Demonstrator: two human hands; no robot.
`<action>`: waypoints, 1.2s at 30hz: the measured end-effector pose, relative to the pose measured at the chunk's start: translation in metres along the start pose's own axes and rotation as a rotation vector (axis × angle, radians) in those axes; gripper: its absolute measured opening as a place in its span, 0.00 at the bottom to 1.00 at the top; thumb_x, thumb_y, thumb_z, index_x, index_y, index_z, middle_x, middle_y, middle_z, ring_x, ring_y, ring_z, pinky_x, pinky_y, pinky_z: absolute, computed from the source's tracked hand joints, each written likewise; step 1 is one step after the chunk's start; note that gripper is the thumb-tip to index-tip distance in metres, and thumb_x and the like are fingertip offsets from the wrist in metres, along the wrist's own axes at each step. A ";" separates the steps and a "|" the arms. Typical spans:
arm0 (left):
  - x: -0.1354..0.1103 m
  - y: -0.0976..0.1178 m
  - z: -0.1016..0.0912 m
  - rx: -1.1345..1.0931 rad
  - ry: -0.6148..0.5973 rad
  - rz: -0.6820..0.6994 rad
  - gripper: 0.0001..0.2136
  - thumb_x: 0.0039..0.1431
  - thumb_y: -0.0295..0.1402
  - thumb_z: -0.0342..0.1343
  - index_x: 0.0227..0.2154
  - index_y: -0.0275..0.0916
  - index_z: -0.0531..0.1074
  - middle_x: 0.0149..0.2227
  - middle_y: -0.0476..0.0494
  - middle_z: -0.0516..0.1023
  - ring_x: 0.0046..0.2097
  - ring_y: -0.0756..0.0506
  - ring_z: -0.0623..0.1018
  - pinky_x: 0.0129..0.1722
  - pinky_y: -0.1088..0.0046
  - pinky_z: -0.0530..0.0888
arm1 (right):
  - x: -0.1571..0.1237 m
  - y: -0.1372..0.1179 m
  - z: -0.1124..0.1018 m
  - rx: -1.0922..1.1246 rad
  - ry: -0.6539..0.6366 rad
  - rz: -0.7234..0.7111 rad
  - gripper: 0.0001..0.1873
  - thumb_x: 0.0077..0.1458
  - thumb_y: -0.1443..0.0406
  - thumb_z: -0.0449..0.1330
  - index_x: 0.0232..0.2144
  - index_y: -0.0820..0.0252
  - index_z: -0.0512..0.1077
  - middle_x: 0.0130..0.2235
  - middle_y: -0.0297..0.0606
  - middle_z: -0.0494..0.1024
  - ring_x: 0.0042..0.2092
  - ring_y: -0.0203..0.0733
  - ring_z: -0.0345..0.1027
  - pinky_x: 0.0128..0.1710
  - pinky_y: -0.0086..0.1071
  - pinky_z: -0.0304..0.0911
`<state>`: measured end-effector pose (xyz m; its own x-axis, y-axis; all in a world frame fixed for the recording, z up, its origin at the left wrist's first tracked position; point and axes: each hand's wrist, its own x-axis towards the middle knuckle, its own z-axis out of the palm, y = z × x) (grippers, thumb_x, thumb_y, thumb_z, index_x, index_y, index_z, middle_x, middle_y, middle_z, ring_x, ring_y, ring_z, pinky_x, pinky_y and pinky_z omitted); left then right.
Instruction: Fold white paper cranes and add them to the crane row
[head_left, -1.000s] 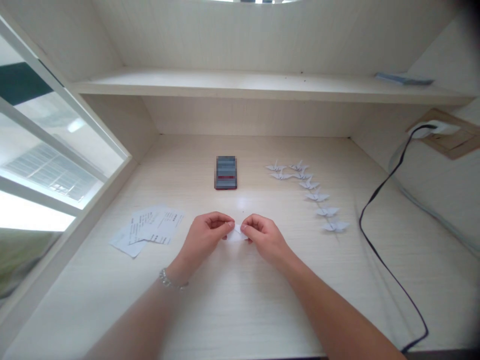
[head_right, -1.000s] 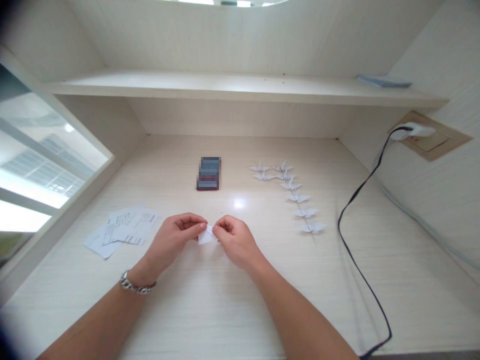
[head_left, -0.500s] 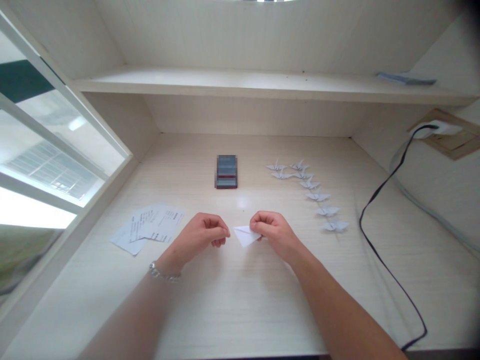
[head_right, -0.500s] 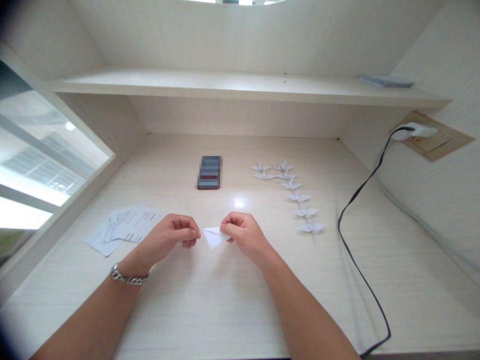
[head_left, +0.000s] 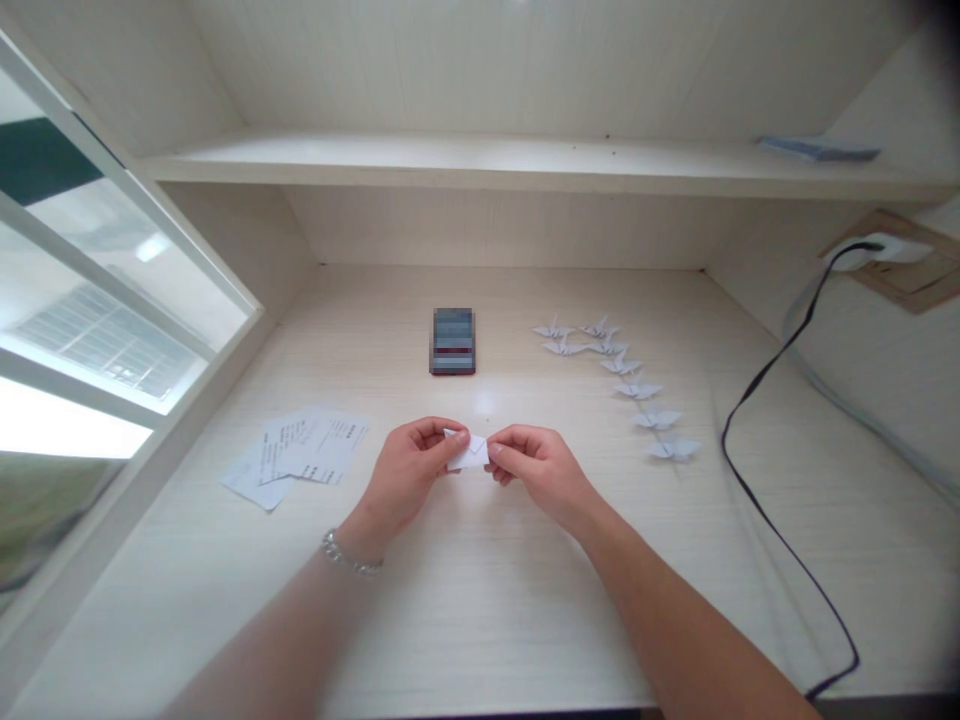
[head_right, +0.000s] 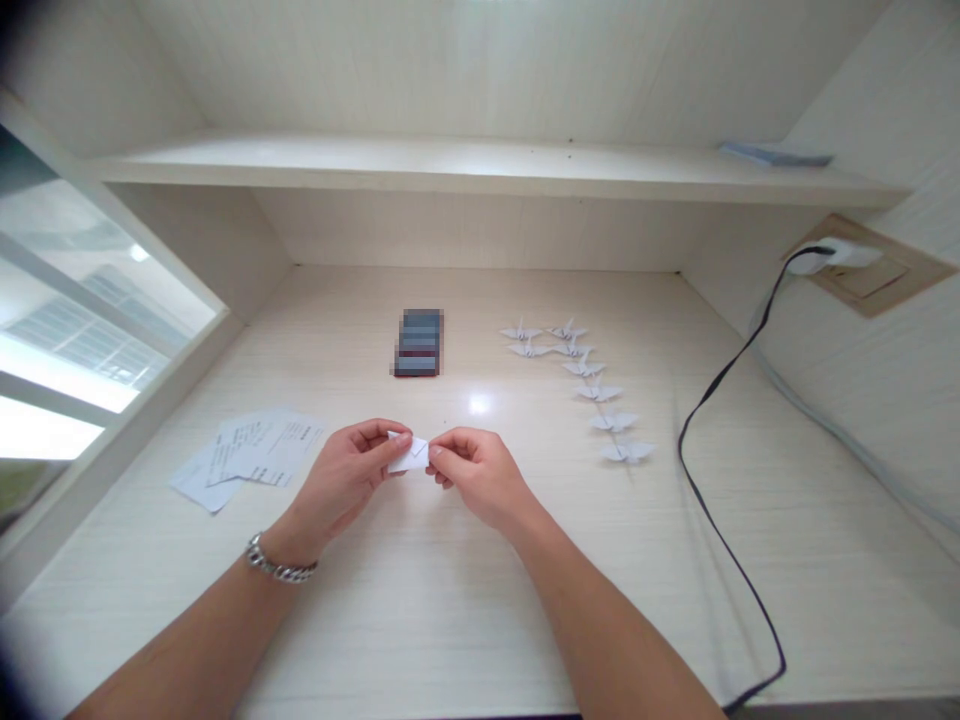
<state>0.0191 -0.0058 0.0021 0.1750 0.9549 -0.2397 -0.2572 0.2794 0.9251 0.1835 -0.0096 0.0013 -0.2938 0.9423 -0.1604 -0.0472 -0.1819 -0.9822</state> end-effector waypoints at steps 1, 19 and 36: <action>0.000 0.001 -0.001 0.004 0.003 0.005 0.09 0.46 0.33 0.61 0.30 0.35 0.73 0.26 0.46 0.75 0.30 0.48 0.75 0.31 0.72 0.71 | 0.000 0.000 0.000 -0.001 0.002 0.001 0.08 0.47 0.63 0.58 0.26 0.63 0.72 0.24 0.35 0.73 0.25 0.33 0.63 0.26 0.28 0.60; -0.001 0.001 0.001 0.175 0.045 -0.012 0.10 0.42 0.36 0.62 0.28 0.36 0.75 0.20 0.51 0.70 0.24 0.52 0.69 0.25 0.76 0.69 | 0.000 0.007 0.001 -0.139 0.086 -0.042 0.07 0.45 0.67 0.58 0.29 0.62 0.73 0.25 0.35 0.74 0.26 0.35 0.66 0.25 0.28 0.61; -0.001 0.003 0.000 0.087 -0.032 -0.048 0.09 0.44 0.35 0.62 0.29 0.36 0.74 0.25 0.46 0.75 0.28 0.49 0.74 0.29 0.71 0.73 | 0.000 0.003 -0.001 -0.104 0.045 0.008 0.08 0.45 0.65 0.60 0.29 0.63 0.76 0.23 0.36 0.74 0.24 0.35 0.66 0.25 0.29 0.63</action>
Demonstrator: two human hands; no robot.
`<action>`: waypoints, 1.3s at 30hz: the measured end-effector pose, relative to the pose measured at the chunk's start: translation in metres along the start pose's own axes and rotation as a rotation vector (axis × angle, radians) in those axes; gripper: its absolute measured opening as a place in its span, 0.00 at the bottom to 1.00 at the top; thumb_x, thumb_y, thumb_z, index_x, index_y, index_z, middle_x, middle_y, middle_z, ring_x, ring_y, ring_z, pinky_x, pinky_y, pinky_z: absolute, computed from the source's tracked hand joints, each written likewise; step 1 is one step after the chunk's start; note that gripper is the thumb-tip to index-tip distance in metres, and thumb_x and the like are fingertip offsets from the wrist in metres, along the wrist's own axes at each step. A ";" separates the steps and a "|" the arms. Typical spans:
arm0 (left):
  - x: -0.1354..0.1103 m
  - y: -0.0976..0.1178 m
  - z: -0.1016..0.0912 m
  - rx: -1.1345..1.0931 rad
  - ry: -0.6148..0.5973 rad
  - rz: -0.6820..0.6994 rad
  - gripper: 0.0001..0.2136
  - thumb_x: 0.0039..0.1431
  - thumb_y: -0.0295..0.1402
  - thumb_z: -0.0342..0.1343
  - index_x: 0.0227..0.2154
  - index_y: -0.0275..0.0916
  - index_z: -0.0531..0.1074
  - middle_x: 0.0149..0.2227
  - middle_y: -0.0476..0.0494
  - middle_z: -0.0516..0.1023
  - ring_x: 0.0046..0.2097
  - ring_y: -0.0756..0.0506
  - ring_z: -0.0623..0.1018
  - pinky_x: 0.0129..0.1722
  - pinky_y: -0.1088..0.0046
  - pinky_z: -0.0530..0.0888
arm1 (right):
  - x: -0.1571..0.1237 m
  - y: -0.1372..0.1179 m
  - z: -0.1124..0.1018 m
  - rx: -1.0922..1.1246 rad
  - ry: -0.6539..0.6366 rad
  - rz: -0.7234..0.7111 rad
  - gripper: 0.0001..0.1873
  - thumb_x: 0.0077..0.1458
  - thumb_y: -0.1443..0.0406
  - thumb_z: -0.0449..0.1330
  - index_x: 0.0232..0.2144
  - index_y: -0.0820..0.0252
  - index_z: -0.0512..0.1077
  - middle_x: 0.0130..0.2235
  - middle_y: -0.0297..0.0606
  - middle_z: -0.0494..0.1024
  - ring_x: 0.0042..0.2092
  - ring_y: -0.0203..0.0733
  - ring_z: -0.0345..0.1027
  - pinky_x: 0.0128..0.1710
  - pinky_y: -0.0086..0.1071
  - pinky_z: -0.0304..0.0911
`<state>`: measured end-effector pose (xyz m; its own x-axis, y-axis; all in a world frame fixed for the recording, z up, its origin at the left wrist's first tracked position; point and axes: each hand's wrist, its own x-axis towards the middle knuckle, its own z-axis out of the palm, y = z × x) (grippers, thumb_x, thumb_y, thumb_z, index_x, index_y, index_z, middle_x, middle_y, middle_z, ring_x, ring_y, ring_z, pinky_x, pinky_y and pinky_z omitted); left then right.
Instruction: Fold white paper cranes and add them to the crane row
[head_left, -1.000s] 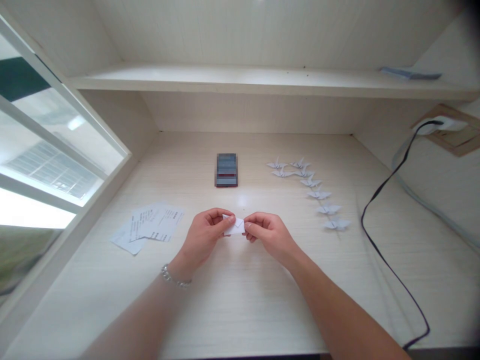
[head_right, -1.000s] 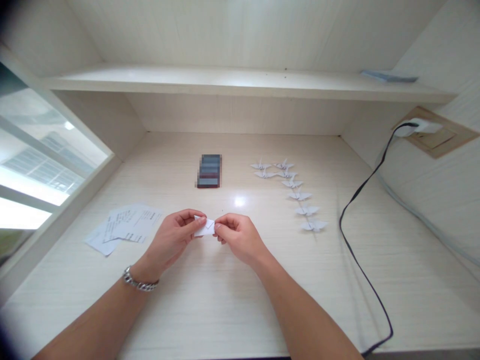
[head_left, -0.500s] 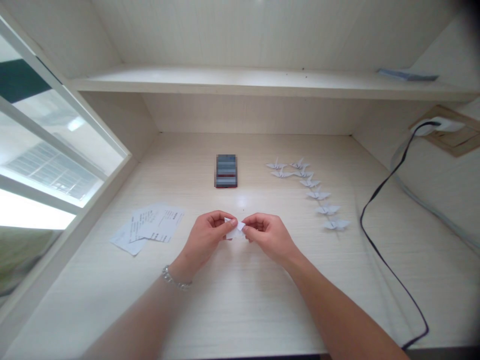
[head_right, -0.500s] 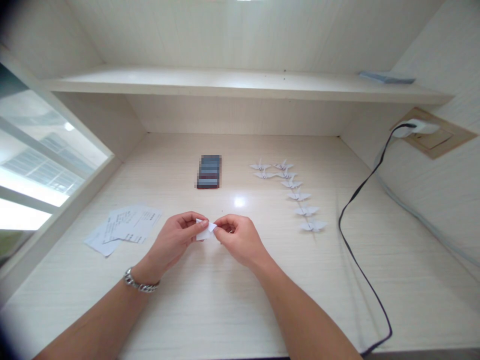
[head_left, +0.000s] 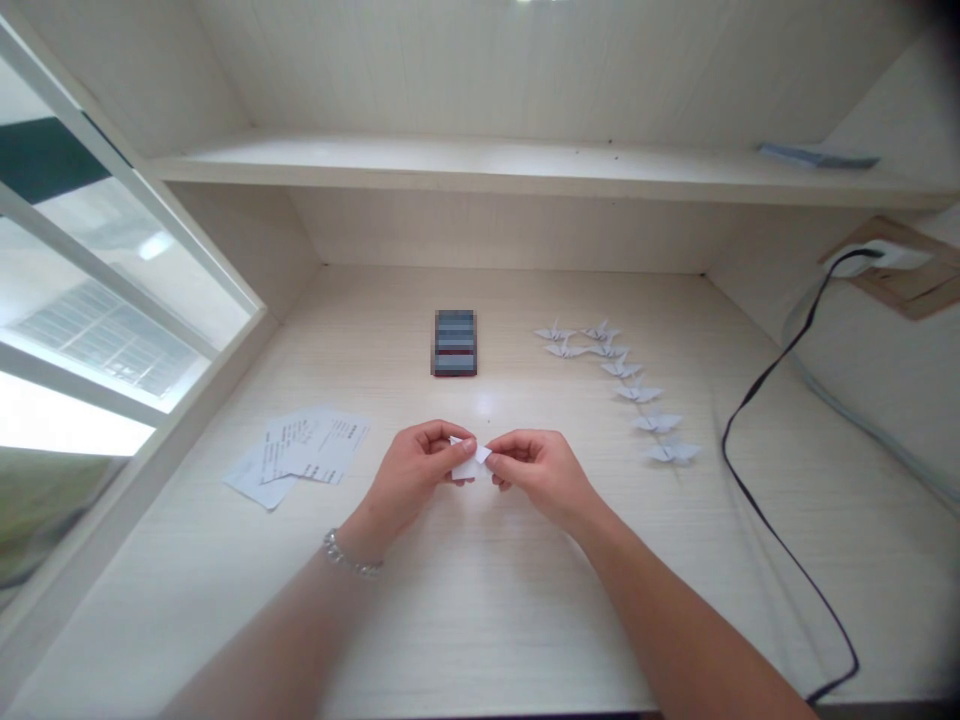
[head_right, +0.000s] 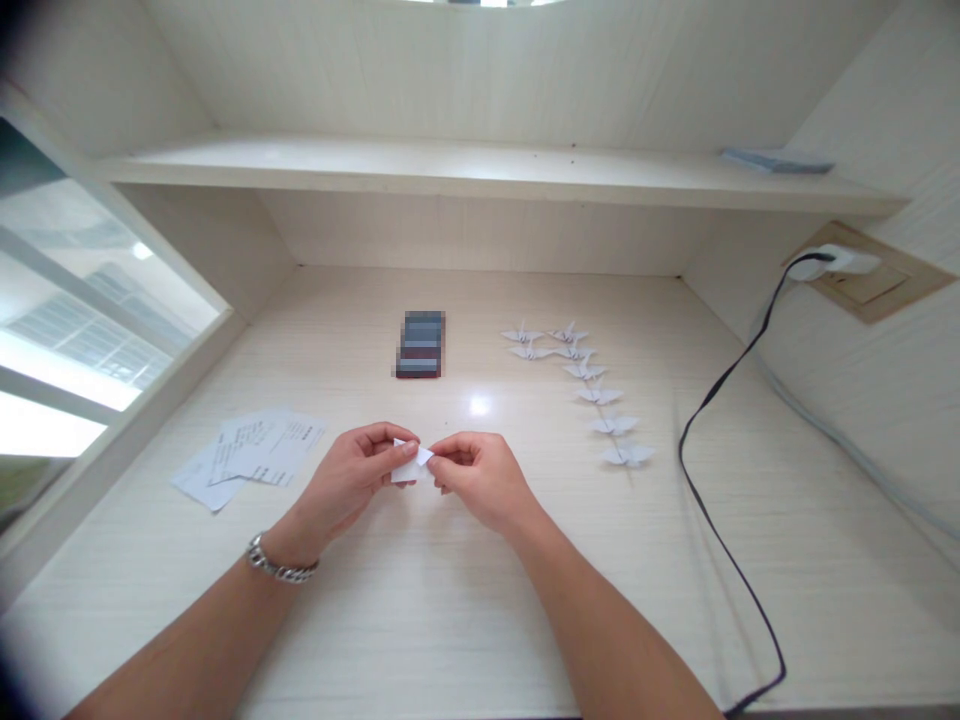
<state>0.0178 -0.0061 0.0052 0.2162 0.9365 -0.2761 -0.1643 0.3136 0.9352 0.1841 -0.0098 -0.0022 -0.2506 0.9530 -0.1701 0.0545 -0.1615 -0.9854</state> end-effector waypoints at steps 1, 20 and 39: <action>0.000 0.000 0.000 -0.002 0.003 0.006 0.09 0.45 0.35 0.61 0.29 0.36 0.74 0.25 0.46 0.75 0.28 0.49 0.74 0.29 0.71 0.73 | -0.001 -0.001 0.000 -0.011 -0.002 -0.003 0.08 0.46 0.64 0.59 0.28 0.63 0.76 0.23 0.36 0.74 0.24 0.35 0.66 0.25 0.29 0.63; 0.001 -0.003 -0.008 0.313 0.069 0.127 0.11 0.44 0.37 0.62 0.30 0.36 0.75 0.24 0.46 0.75 0.25 0.50 0.70 0.23 0.77 0.63 | -0.009 -0.007 0.001 -0.442 0.059 -0.204 0.10 0.51 0.66 0.54 0.28 0.59 0.76 0.24 0.34 0.75 0.25 0.34 0.64 0.24 0.27 0.56; 0.001 -0.003 -0.006 0.437 0.162 0.218 0.11 0.46 0.39 0.60 0.30 0.37 0.74 0.19 0.51 0.66 0.23 0.53 0.63 0.20 0.78 0.58 | 0.001 0.004 0.004 -0.024 -0.012 -0.047 0.10 0.52 0.62 0.55 0.29 0.62 0.72 0.25 0.34 0.71 0.27 0.35 0.65 0.28 0.30 0.64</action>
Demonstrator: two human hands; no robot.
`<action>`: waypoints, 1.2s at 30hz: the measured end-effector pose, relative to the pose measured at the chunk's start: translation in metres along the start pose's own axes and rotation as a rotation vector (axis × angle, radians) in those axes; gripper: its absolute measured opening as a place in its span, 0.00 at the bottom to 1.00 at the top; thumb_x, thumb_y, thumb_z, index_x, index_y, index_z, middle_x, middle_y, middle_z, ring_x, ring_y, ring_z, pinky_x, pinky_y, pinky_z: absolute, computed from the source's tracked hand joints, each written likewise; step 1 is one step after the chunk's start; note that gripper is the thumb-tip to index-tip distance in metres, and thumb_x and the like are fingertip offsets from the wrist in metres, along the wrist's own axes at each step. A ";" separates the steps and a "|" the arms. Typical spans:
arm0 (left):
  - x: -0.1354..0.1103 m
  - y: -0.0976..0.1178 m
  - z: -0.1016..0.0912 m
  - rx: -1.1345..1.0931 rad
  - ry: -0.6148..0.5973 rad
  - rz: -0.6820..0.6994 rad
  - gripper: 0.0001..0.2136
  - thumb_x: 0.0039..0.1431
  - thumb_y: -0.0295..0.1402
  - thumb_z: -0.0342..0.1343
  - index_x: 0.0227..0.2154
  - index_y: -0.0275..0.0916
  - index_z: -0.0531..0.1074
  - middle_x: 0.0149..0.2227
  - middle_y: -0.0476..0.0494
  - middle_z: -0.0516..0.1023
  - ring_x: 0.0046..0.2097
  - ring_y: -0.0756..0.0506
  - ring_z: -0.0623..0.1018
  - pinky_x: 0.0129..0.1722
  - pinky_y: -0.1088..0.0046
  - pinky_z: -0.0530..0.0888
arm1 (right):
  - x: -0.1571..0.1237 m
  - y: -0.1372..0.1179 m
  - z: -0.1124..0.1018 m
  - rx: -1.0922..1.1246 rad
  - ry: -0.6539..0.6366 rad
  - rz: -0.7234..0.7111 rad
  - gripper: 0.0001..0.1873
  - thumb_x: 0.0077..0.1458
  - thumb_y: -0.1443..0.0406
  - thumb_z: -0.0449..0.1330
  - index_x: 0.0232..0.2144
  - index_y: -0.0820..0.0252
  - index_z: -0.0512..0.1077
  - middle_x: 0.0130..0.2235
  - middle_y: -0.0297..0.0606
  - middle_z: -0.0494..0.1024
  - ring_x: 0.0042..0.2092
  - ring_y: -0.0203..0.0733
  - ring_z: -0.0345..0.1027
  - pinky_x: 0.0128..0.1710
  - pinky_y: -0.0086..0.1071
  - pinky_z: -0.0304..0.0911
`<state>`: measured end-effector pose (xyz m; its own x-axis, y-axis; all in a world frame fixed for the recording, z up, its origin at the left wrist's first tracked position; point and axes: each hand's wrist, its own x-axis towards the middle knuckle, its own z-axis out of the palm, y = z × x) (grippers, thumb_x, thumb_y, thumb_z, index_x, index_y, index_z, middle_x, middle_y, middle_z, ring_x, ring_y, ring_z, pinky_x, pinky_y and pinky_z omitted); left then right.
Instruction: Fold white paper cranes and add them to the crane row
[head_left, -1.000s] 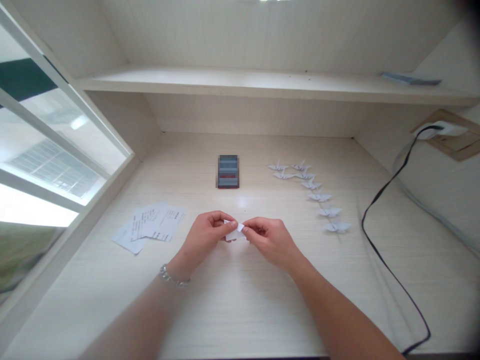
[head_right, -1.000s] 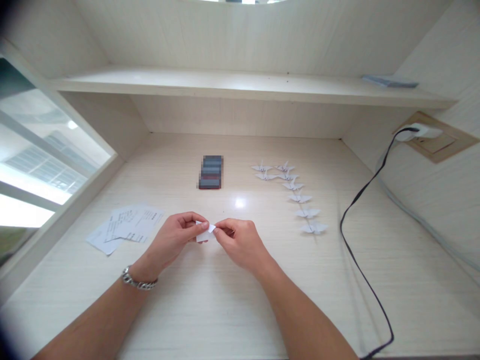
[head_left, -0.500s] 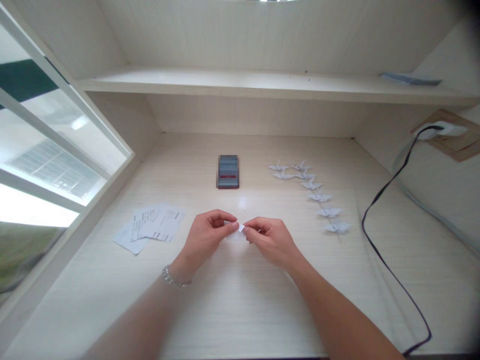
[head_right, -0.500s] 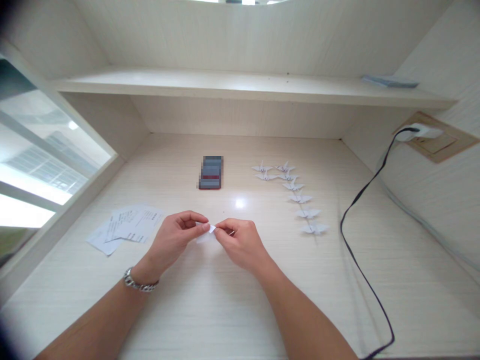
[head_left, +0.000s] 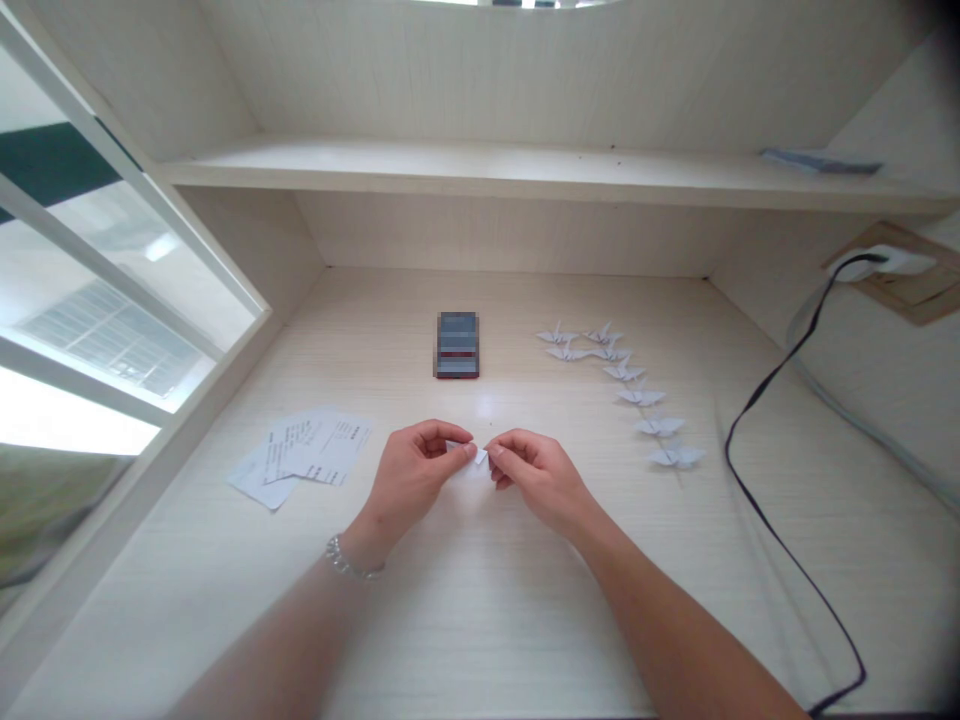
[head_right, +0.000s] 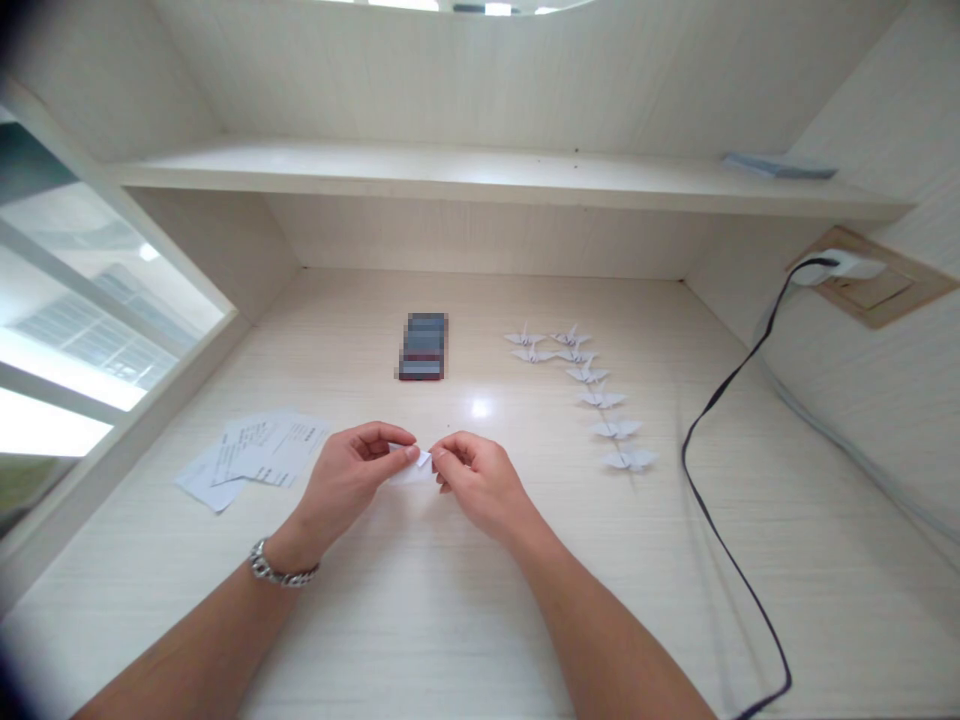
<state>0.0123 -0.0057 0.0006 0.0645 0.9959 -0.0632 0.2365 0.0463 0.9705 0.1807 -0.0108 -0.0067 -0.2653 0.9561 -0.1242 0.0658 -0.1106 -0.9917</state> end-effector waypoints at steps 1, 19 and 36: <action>0.000 0.000 0.000 0.008 0.001 0.001 0.11 0.46 0.39 0.60 0.30 0.37 0.75 0.19 0.51 0.65 0.22 0.53 0.63 0.20 0.78 0.58 | 0.000 0.000 0.000 -0.037 0.016 -0.012 0.10 0.52 0.61 0.55 0.29 0.62 0.72 0.26 0.35 0.72 0.28 0.35 0.65 0.28 0.30 0.63; -0.002 0.004 0.003 -0.111 -0.074 -0.050 0.09 0.45 0.34 0.61 0.30 0.35 0.74 0.20 0.51 0.68 0.22 0.54 0.64 0.20 0.80 0.59 | 0.000 0.001 -0.001 -0.051 -0.059 0.018 0.06 0.51 0.64 0.55 0.26 0.61 0.68 0.23 0.31 0.68 0.25 0.33 0.62 0.27 0.28 0.59; 0.000 0.003 0.002 -0.319 -0.067 -0.129 0.14 0.44 0.33 0.62 0.35 0.36 0.73 0.20 0.50 0.72 0.23 0.52 0.70 0.24 0.78 0.64 | -0.001 -0.001 0.010 0.075 -0.058 0.073 0.07 0.48 0.64 0.57 0.22 0.61 0.67 0.19 0.29 0.66 0.22 0.31 0.58 0.23 0.27 0.55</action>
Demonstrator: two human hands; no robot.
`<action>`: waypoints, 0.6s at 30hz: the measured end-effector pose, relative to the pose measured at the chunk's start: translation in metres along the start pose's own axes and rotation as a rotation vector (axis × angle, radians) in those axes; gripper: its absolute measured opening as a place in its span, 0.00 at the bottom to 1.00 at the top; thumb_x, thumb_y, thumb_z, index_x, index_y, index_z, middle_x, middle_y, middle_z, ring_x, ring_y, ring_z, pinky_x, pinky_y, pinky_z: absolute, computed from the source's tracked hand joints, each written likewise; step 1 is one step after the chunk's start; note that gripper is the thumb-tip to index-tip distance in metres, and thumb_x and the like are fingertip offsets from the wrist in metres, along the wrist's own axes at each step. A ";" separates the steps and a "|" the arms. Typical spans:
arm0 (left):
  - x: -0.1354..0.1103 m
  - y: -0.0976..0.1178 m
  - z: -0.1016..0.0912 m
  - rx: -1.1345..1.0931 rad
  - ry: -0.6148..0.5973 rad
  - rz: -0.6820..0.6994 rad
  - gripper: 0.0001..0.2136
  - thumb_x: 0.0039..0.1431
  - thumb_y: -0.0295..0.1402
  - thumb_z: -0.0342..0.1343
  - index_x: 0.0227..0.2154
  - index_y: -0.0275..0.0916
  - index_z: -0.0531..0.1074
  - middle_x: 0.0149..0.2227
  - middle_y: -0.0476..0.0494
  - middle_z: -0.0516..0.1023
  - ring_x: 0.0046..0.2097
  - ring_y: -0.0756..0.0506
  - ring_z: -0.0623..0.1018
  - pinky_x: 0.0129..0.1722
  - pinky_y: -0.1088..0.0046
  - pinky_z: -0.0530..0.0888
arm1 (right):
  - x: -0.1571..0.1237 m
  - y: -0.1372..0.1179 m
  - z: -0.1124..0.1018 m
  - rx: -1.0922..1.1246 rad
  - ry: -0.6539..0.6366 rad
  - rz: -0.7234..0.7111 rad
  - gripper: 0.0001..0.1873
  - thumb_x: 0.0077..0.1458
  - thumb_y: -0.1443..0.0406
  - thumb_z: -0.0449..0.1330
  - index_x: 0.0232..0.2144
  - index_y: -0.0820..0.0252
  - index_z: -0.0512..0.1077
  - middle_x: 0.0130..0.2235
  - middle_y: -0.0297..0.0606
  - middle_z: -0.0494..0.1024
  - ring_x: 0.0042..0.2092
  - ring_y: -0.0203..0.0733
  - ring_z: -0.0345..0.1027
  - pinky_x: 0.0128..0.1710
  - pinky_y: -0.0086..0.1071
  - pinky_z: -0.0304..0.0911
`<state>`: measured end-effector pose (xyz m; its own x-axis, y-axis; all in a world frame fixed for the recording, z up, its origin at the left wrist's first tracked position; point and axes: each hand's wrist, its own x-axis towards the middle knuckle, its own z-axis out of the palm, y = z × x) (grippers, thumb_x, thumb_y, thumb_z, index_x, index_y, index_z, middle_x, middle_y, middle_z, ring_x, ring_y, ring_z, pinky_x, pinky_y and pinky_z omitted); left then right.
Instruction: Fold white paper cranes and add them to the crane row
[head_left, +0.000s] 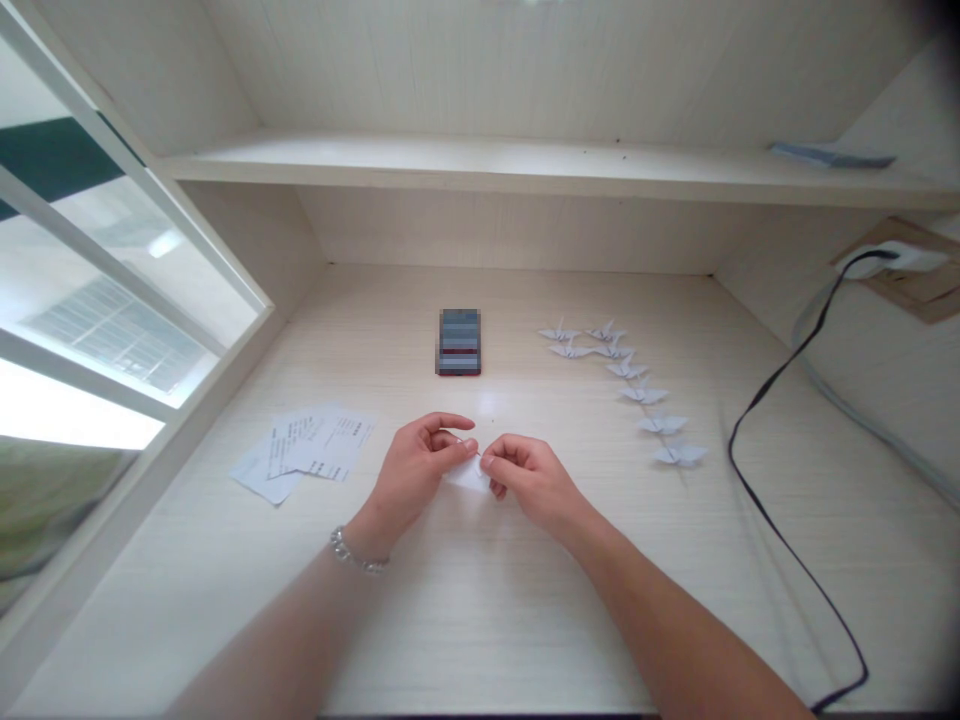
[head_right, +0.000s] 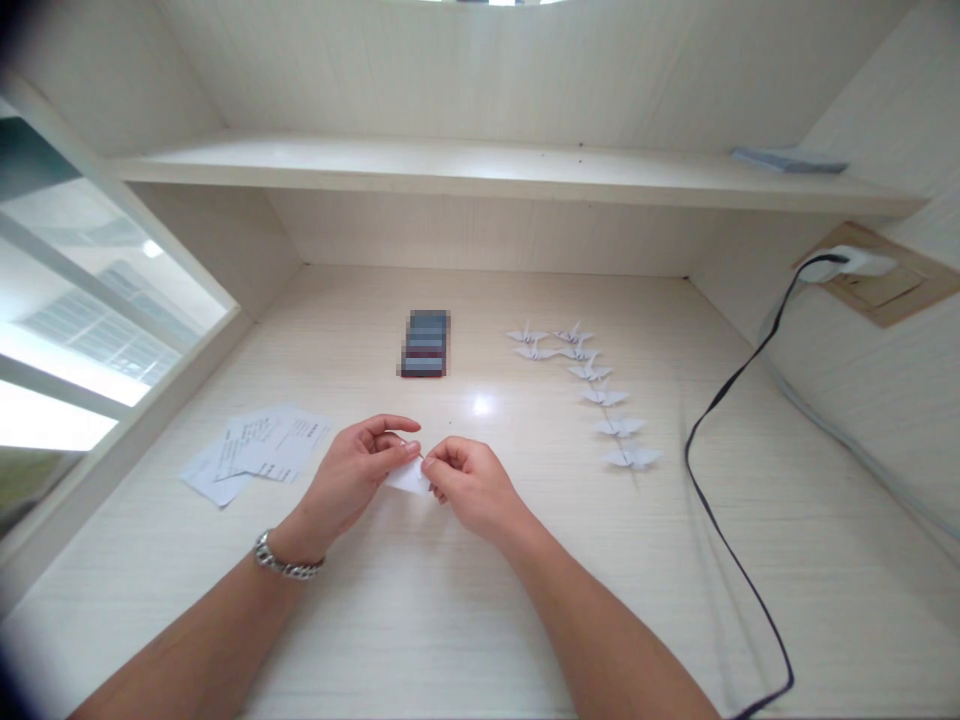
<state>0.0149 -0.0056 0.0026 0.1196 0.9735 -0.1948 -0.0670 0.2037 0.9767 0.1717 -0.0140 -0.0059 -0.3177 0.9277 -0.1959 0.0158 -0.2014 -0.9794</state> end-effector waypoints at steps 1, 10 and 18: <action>0.000 -0.001 0.000 -0.006 0.001 0.001 0.13 0.45 0.33 0.61 0.36 0.36 0.73 0.20 0.50 0.72 0.23 0.53 0.70 0.23 0.78 0.64 | 0.000 0.000 0.001 0.010 0.008 0.002 0.07 0.48 0.64 0.57 0.21 0.61 0.66 0.19 0.29 0.66 0.22 0.31 0.58 0.23 0.27 0.54; 0.002 0.004 -0.001 -0.214 -0.011 -0.037 0.13 0.52 0.37 0.55 0.38 0.35 0.70 0.25 0.45 0.76 0.28 0.48 0.75 0.29 0.71 0.70 | 0.000 0.003 0.000 -0.005 0.048 -0.039 0.08 0.49 0.63 0.56 0.22 0.61 0.67 0.19 0.29 0.66 0.22 0.31 0.58 0.23 0.27 0.54; 0.000 0.001 -0.002 -0.035 0.027 0.052 0.14 0.44 0.32 0.61 0.37 0.36 0.71 0.25 0.47 0.76 0.27 0.50 0.74 0.29 0.75 0.68 | -0.002 0.002 0.000 -0.068 0.054 -0.065 0.08 0.51 0.63 0.55 0.23 0.61 0.67 0.21 0.30 0.67 0.24 0.32 0.59 0.26 0.28 0.56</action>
<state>0.0127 -0.0049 0.0030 0.0881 0.9852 -0.1471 -0.1072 0.1562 0.9819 0.1726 -0.0157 -0.0077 -0.2687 0.9541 -0.1323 0.0617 -0.1200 -0.9909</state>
